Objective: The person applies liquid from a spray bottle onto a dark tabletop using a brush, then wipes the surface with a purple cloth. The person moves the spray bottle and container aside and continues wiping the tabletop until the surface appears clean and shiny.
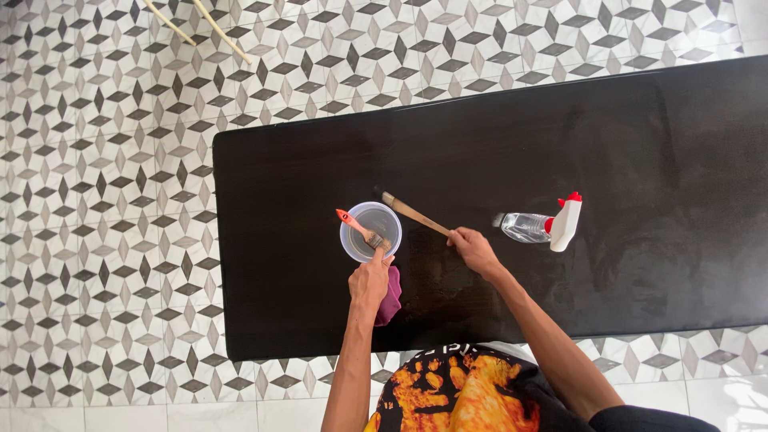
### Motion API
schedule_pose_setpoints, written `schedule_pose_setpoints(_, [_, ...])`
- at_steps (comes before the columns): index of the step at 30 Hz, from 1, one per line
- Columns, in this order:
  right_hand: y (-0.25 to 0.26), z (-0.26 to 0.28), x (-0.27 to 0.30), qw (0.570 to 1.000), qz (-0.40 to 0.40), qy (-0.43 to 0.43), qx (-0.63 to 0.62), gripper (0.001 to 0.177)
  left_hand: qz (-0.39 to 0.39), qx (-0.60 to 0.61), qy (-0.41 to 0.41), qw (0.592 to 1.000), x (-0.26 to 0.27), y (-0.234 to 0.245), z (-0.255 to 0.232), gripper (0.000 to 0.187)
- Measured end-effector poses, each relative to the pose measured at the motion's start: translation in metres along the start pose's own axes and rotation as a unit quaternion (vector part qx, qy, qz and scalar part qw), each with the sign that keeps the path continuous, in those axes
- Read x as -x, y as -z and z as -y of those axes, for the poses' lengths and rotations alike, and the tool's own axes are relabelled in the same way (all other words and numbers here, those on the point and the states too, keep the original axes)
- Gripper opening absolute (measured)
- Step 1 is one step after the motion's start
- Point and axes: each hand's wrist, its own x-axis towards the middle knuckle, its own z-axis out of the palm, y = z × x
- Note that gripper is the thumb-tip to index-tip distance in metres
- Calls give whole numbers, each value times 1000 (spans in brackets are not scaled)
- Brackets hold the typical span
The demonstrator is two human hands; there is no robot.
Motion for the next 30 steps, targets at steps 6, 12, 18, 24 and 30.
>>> schedule_pose_setpoints(6, [6, 16, -9, 995, -94, -16, -41, 37, -29, 13, 9, 999, 21, -7, 14, 45])
schedule_pose_setpoints(12, [12, -13, 24, 997, 44, -27, 60, 35, -24, 35, 29, 999, 37, -14, 29, 41])
schedule_pose_setpoints(18, [14, -45, 38, 994, -108, -27, 2, 33, -46, 56, 15, 997, 45, -22, 33, 40])
schedule_pose_setpoints(24, [11, -57, 44, 997, 24, -32, 71, 34, -35, 41, 18, 998, 43, -26, 33, 41])
schedule_pose_setpoints(30, [13, -44, 31, 992, -123, -16, -18, 34, -31, 50, 16, 998, 42, -27, 35, 41])
